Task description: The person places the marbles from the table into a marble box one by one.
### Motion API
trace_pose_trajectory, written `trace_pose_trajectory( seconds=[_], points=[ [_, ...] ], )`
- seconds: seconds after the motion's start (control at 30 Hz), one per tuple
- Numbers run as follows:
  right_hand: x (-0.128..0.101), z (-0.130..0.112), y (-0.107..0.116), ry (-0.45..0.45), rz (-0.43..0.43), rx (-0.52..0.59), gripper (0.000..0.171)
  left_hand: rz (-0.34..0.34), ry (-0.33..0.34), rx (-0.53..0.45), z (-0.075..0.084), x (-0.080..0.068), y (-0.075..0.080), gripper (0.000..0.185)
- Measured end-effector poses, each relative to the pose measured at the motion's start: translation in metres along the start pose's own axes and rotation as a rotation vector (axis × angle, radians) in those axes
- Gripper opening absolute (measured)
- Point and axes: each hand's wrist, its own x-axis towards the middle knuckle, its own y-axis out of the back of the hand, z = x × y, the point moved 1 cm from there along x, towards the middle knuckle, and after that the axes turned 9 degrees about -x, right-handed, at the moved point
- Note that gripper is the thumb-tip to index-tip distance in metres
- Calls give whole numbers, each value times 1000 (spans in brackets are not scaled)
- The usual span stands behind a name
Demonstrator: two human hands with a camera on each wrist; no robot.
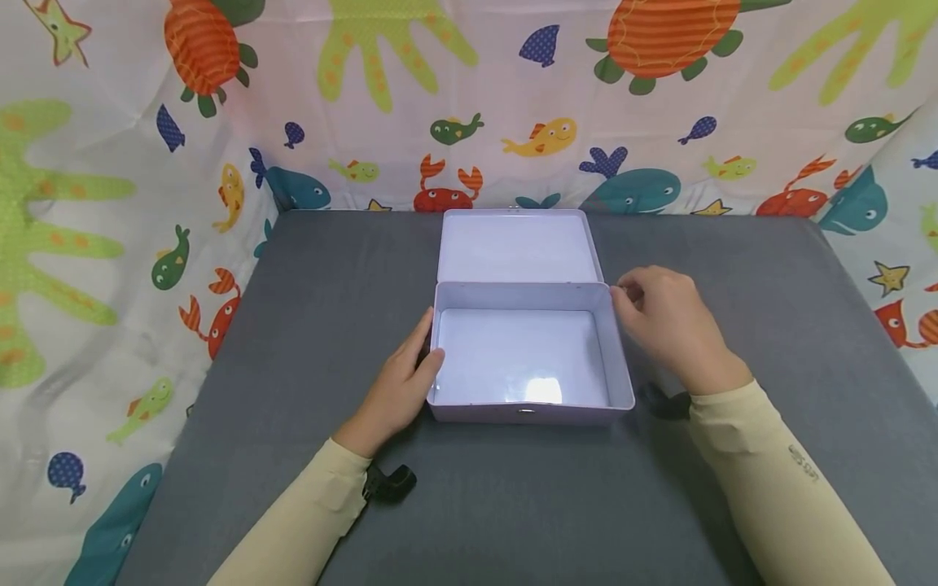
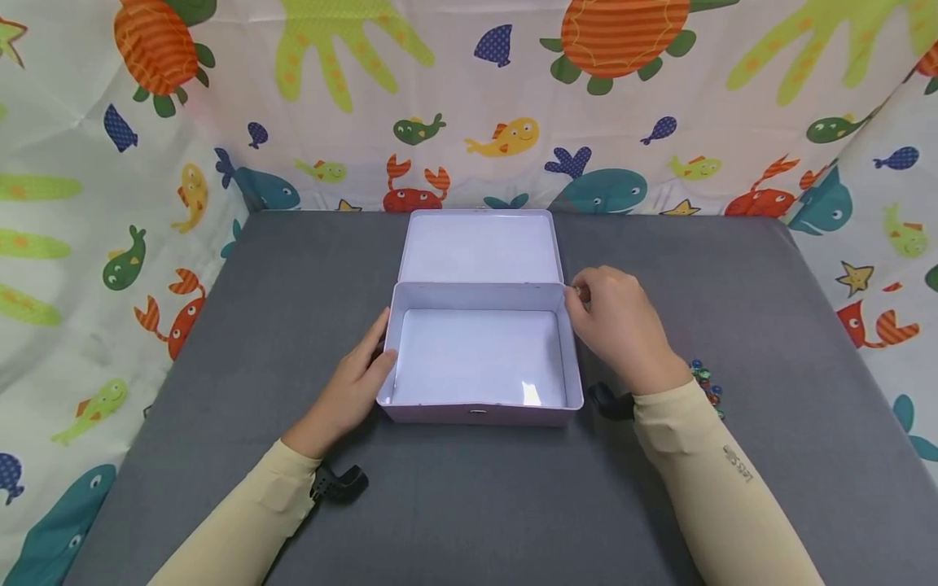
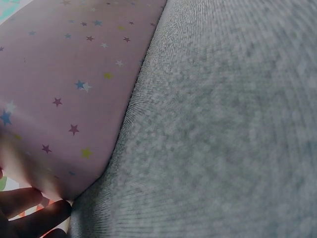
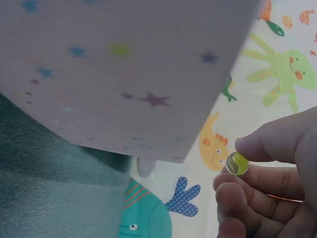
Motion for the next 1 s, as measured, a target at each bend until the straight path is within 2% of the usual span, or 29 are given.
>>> trace_pose_trajectory(
  seconds=[0.23,0.5,0.7,1.0],
  points=[
    [10,-12,4,50,12,0,27,0,-4,-3,0,1,1,66],
    [19,-22,13,100,35,-57,24,0,-10,-1,-1,2,1,66],
    [26,-38,19,123,7,-44,25,0,-15,-2,-1,2,2,66],
    [37,-60,13,150,-25,-21,27,0,1,12,-1,1,2,65]
  ],
)
